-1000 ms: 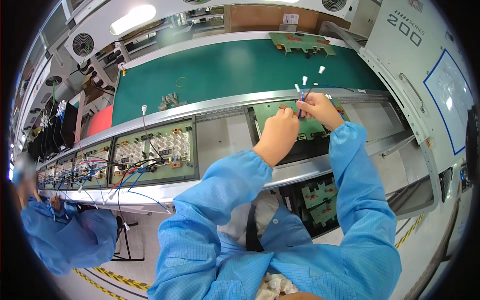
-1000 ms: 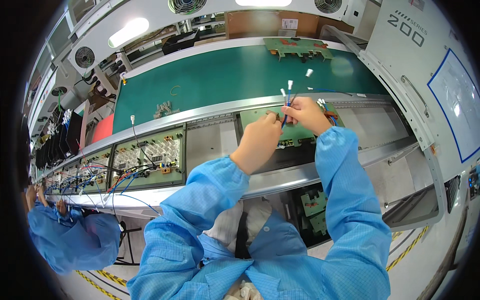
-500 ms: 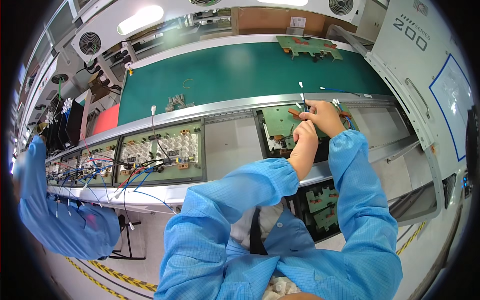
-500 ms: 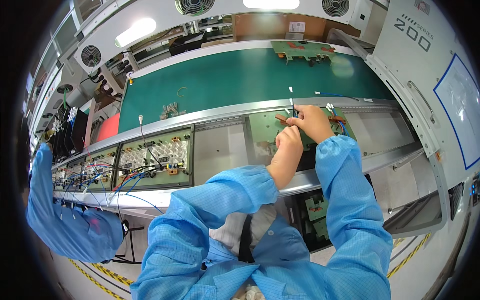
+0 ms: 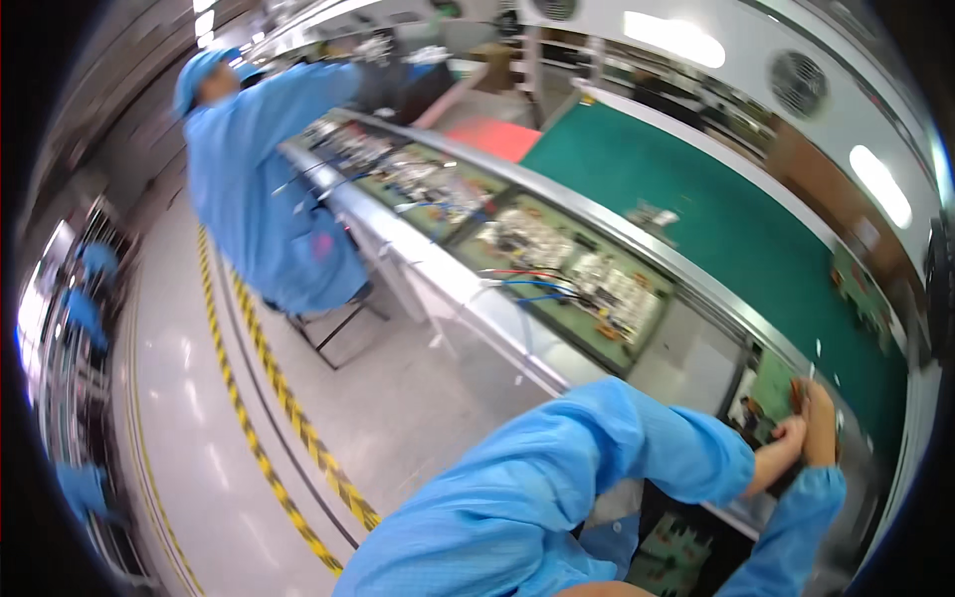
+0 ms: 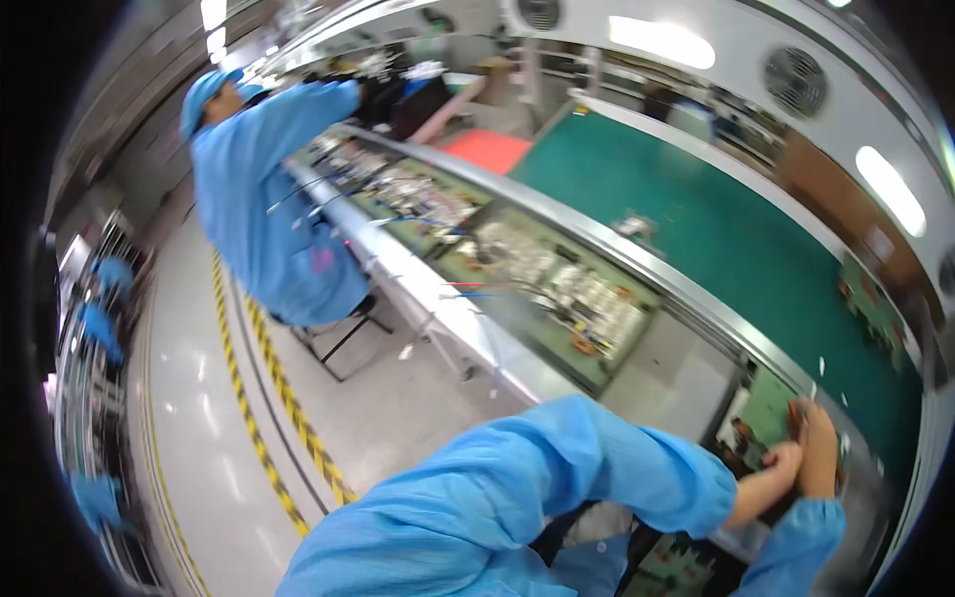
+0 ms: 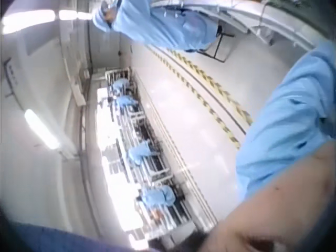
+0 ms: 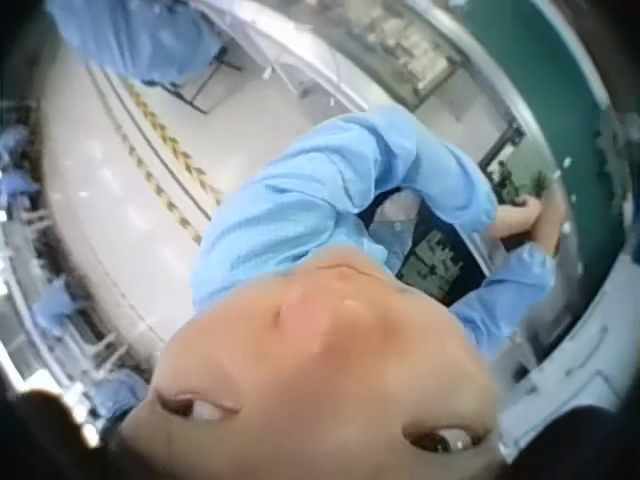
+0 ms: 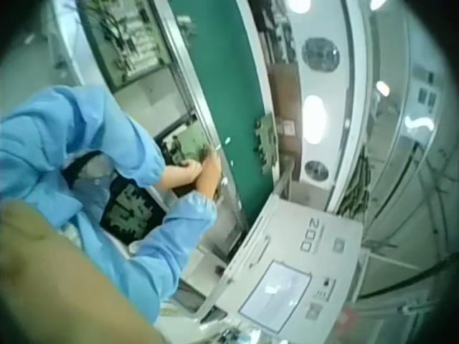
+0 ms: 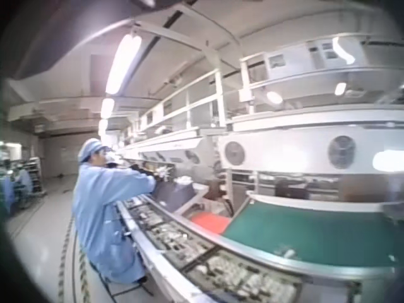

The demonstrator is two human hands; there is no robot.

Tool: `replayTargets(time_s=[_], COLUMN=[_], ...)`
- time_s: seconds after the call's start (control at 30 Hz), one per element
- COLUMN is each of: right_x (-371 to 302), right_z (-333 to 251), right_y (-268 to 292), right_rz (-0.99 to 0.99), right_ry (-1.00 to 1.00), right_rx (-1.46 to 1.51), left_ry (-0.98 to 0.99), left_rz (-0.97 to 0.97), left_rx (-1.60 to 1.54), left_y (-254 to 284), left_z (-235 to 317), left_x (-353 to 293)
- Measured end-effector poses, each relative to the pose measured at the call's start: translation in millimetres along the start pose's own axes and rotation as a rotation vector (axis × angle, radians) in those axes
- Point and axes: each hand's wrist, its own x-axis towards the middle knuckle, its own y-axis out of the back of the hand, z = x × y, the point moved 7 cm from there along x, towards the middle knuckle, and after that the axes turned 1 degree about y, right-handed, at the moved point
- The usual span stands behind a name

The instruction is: Testing circuit boards by connecting them to a test fixture on an assembly line.

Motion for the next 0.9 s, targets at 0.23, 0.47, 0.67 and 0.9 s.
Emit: replayTargets(time_s=[0.23,0.47,0.67,0.9], right_x=[17,31,31,31], right_z=[-37,-43,-12,8], right_y=[-3,-9,-12,-25], right_rz=[-0.123,-0.034,-0.030,-0.016], right_ry=[-0.027,0.084,-0.151,-0.229], right_rx=[0.156,-0.030,-0.062,-0.047], left_ry=[-0.103,-0.095,-0.126,-0.038], left_rz=[0.015,0.051,0.061,0.112], left_rx=[0.031,0.012,-0.040,-0.173], left_y=[3,1,-1,4], left_z=[-9,-26,-12,-21], left_x=[-24,-24,-16,-26])
